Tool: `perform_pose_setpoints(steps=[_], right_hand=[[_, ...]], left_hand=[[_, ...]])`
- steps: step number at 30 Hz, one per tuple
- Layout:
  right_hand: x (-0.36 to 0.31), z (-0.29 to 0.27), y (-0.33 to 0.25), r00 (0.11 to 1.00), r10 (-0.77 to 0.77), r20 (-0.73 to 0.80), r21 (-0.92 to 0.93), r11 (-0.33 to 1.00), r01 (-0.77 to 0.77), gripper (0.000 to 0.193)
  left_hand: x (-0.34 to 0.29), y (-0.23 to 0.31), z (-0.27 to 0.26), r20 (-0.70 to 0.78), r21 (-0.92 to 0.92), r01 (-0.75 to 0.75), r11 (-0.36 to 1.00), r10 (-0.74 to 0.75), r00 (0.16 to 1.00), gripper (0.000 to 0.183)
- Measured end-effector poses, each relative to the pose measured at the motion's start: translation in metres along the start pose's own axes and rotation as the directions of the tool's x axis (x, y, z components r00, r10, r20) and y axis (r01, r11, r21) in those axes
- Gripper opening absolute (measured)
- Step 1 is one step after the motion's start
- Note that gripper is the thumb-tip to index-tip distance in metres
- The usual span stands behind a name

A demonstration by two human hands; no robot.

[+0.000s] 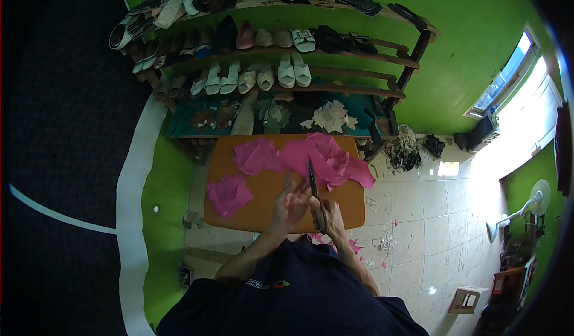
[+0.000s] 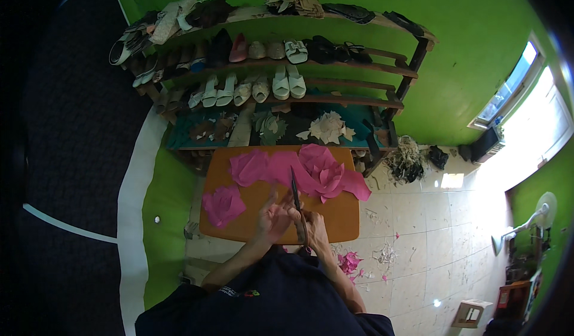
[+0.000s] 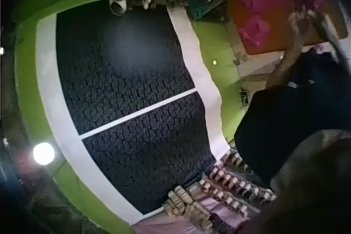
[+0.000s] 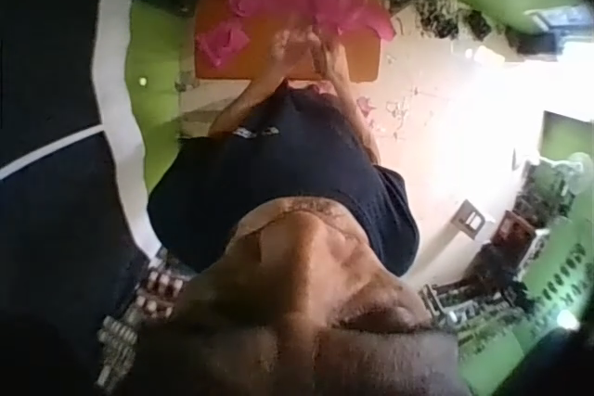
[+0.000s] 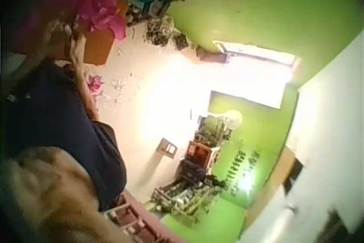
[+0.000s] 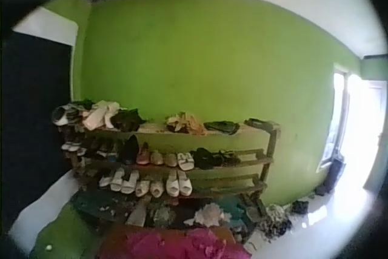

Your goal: Cutting out specific shapes from pink fabric using a pair of scissors.

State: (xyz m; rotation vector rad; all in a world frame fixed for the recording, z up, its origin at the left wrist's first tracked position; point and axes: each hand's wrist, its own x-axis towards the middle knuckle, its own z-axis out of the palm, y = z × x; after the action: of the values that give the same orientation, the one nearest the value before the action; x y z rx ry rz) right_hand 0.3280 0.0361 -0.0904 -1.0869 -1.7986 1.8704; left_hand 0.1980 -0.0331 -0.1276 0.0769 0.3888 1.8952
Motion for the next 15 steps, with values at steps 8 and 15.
perform_pose_setpoints(steps=[8, 15], right_hand=[[0.013, -0.005, 0.028, 0.995, -0.086, -0.048, -0.111, 0.991, 0.080, 0.059], [0.006, -0.002, 0.013, 0.996, -0.078, -0.035, -0.160, 0.985, 0.071, 0.067]], left_hand=[[0.021, -0.010, -0.024, -0.324, 0.054, -0.075, 0.996, 0.089, 0.942, 0.044], [0.018, -0.012, -0.049, -0.221, -0.047, 0.132, 0.990, -0.139, 0.965, 0.031]])
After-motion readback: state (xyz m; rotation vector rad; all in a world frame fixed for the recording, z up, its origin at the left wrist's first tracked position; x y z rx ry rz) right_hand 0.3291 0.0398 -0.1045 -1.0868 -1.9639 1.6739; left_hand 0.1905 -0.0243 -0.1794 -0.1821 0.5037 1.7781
